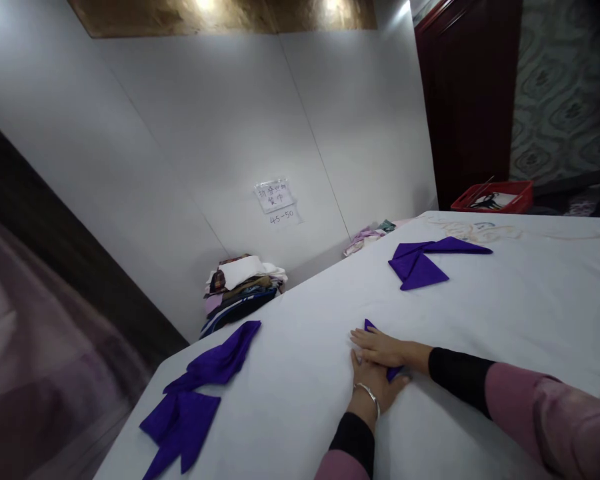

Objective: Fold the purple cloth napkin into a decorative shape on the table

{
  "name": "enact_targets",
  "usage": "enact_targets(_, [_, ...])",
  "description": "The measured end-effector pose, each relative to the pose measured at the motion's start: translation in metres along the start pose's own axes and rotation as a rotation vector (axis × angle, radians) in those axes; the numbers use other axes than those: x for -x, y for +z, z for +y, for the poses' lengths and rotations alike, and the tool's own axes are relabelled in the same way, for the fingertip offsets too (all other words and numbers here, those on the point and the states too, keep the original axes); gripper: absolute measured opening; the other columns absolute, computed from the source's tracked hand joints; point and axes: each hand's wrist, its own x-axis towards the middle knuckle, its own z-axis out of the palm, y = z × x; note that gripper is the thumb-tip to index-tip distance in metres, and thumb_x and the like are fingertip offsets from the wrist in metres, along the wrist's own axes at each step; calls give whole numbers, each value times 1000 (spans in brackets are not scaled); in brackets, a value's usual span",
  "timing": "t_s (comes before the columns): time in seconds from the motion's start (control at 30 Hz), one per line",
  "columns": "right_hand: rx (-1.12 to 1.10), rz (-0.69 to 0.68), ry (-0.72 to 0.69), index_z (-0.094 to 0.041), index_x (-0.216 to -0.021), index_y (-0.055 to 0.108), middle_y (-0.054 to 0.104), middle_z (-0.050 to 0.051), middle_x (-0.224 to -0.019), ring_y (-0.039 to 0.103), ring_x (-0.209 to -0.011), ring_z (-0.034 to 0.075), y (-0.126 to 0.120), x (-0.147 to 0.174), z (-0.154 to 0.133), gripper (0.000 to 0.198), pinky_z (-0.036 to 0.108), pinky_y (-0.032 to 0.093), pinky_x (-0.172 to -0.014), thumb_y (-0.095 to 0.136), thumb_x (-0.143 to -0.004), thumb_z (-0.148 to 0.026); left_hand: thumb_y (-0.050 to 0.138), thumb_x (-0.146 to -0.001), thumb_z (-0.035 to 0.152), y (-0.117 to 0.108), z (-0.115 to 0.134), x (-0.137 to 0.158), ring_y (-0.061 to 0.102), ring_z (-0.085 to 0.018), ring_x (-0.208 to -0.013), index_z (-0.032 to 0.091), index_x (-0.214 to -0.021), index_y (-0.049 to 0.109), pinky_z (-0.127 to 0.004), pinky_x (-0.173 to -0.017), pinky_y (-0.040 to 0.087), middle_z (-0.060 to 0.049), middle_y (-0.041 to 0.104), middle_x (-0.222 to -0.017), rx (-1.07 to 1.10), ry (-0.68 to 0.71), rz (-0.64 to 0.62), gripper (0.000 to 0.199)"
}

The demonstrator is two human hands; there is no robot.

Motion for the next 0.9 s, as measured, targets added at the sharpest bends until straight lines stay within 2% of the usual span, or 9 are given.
enact_targets(0.1, [-10,19,-8,-20,-146,29,26,11,-152,17,-140,27,1,2,-1,67,50,8,-113,24,-92,-60,37,-79,67,4,-3,-2,13,-32,-142,29,-146,25,-52,-115,-2,0,30,-152,49,101,19,77])
enact_targets(0.2, [-38,23,13,-20,-146,29,27,10,-151,17,-140,26,-1,3,-2,68,49,7,-114,23,-92,-60,35,-80,67,6,-5,-3,11,-33,-142,27,-145,28,-56,-113,-6,-2,27,-152,47,110,9,76])
enact_targets(0.3, [-75,22,46,-20,-146,29,25,9,-152,17,-140,24,-3,3,-3,70,48,6,-114,22,-91,-62,38,-80,65,6,-3,-3,8,-32,-142,28,-144,30,-55,-113,-8,-1,27,-152,59,110,13,74])
enact_targets(0.43, [-100,6,61,-18,-146,27,24,9,-152,16,-141,23,-5,3,-5,71,46,4,-115,21,-91,-62,47,-78,60,8,-2,-2,10,-33,-142,34,-141,36,-52,-114,-8,5,32,-150,103,93,82,68])
enact_targets(0.67, [-140,0,66,-20,-147,23,22,7,-153,12,-141,24,-6,3,0,73,45,3,-115,21,-90,-64,47,-78,63,7,-3,5,12,-36,-141,33,-142,35,-56,-114,-5,3,28,-152,56,142,133,71])
enact_targets(0.9, [-23,21,24,-17,-147,26,24,10,-152,13,-141,26,1,1,8,71,49,6,-114,21,-91,-61,31,-81,68,15,-5,23,7,-33,-142,16,-147,21,-57,-115,-1,-9,22,-154,13,44,93,85])
